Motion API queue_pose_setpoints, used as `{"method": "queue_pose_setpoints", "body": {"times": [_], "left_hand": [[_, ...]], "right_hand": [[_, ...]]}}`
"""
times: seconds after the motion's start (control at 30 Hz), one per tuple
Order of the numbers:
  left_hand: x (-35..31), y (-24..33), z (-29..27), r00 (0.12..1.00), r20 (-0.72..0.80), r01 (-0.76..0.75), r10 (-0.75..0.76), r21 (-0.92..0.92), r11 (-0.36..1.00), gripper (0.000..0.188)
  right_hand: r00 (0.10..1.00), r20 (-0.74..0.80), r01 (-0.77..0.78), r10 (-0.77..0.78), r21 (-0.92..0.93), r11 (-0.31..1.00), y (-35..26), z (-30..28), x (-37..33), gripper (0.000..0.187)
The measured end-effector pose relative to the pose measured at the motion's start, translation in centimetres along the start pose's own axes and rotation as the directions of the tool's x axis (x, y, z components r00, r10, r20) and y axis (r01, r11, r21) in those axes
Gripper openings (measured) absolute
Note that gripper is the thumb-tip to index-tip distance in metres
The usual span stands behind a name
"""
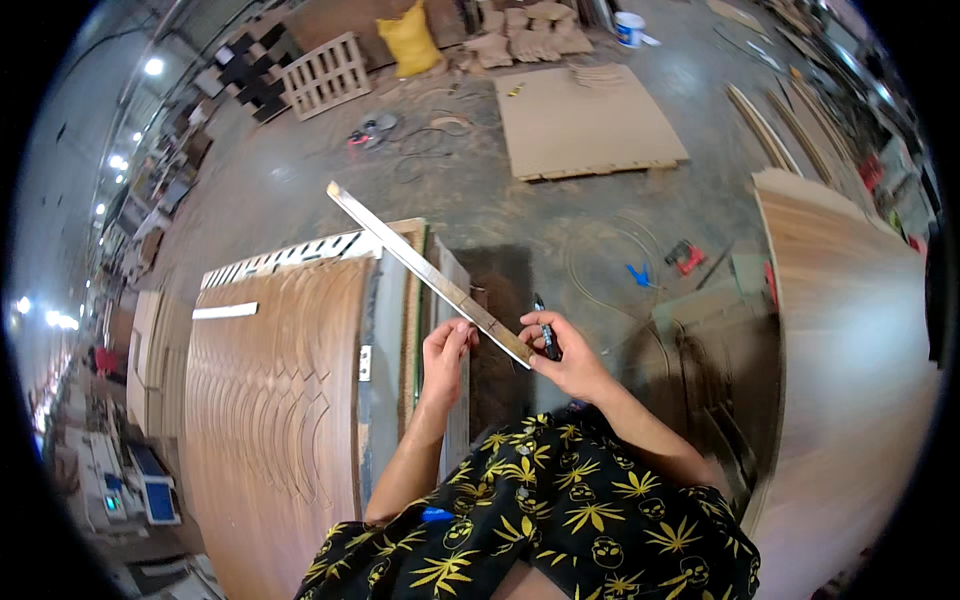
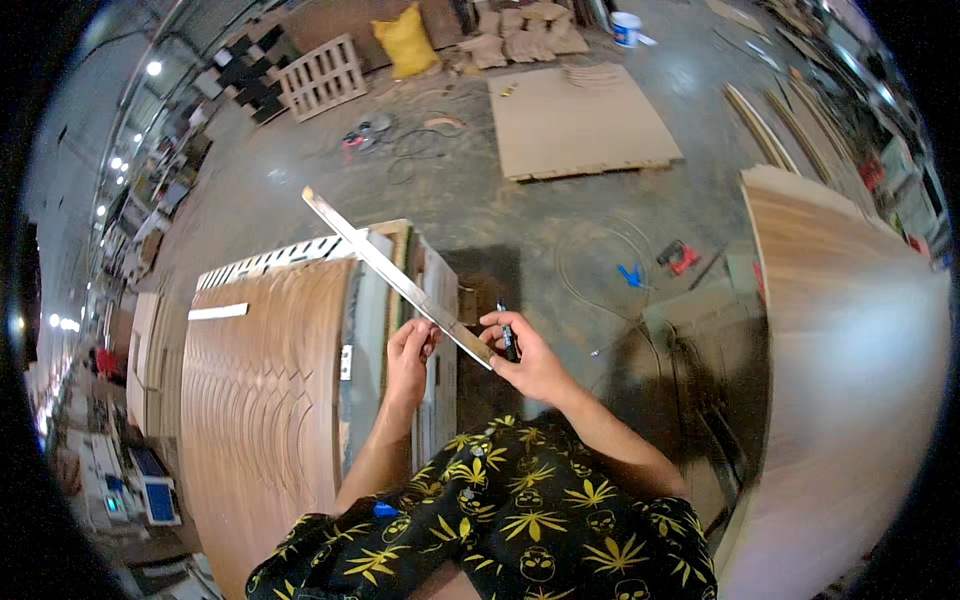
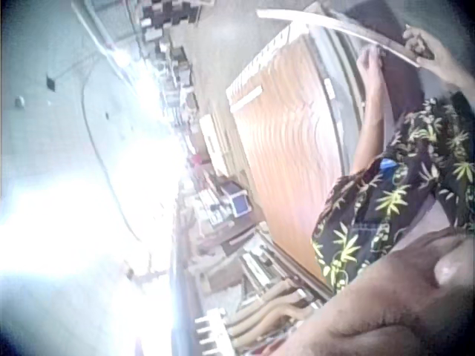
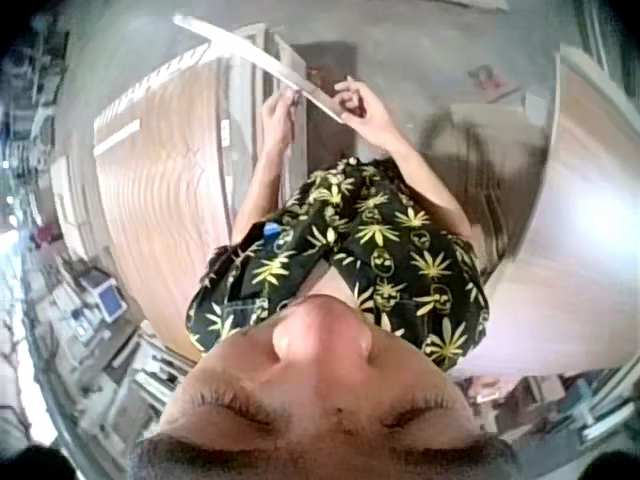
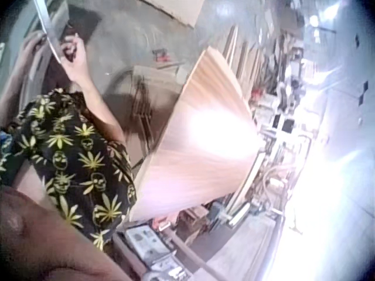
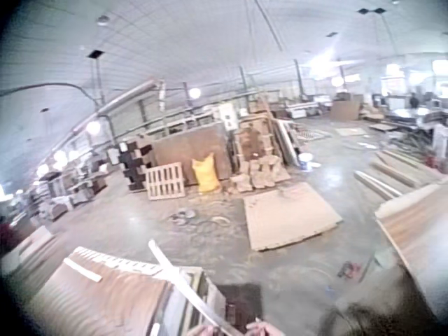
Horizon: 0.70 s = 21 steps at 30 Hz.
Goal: The person measures a large sheet of wood veneer with a ruler and pen, then removes various curved wood pieces from the sheet and stacks them onto a separate pallet.
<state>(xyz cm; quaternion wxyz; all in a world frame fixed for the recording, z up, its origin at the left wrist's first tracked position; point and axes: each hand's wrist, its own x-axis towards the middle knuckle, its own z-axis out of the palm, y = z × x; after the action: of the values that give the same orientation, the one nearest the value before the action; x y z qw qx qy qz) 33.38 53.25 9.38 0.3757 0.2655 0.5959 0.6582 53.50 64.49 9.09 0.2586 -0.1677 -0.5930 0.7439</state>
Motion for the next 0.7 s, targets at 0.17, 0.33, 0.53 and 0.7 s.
{"method": "queue_pose_setpoints", "body": {"times": [0.17, 0.33, 0.53, 0.7], "left_hand": [[3.4, 0.8, 7.1, 0.969, 0.228, 0.079, -0.092, 0.065, 0.995, 0.018], [6.0, 0.3, 10.4, 0.945, 0.318, 0.023, -0.082, 0.186, 0.982, 0.018], [9.2, 0.4, 11.8, 0.919, 0.387, -0.004, -0.070, 0.186, 0.983, 0.020], [11.7, 1.2, 11.3, 0.896, 0.441, -0.027, -0.041, 0.148, 0.989, 0.020]], "right_hand": [[0.989, -0.136, 0.050, -0.052, -0.020, 0.999, -1.7, -5.2, -2.5, 0.056], [0.931, -0.346, 0.099, -0.116, -0.068, 0.993, -1.8, -7.9, -2.5, 0.051], [0.809, -0.568, 0.024, -0.150, -0.224, 0.974, -2.6, -10.4, -0.9, 0.021], [0.803, -0.559, -0.020, -0.207, -0.373, 0.928, -3.6, -10.4, 1.6, 0.027]]}}
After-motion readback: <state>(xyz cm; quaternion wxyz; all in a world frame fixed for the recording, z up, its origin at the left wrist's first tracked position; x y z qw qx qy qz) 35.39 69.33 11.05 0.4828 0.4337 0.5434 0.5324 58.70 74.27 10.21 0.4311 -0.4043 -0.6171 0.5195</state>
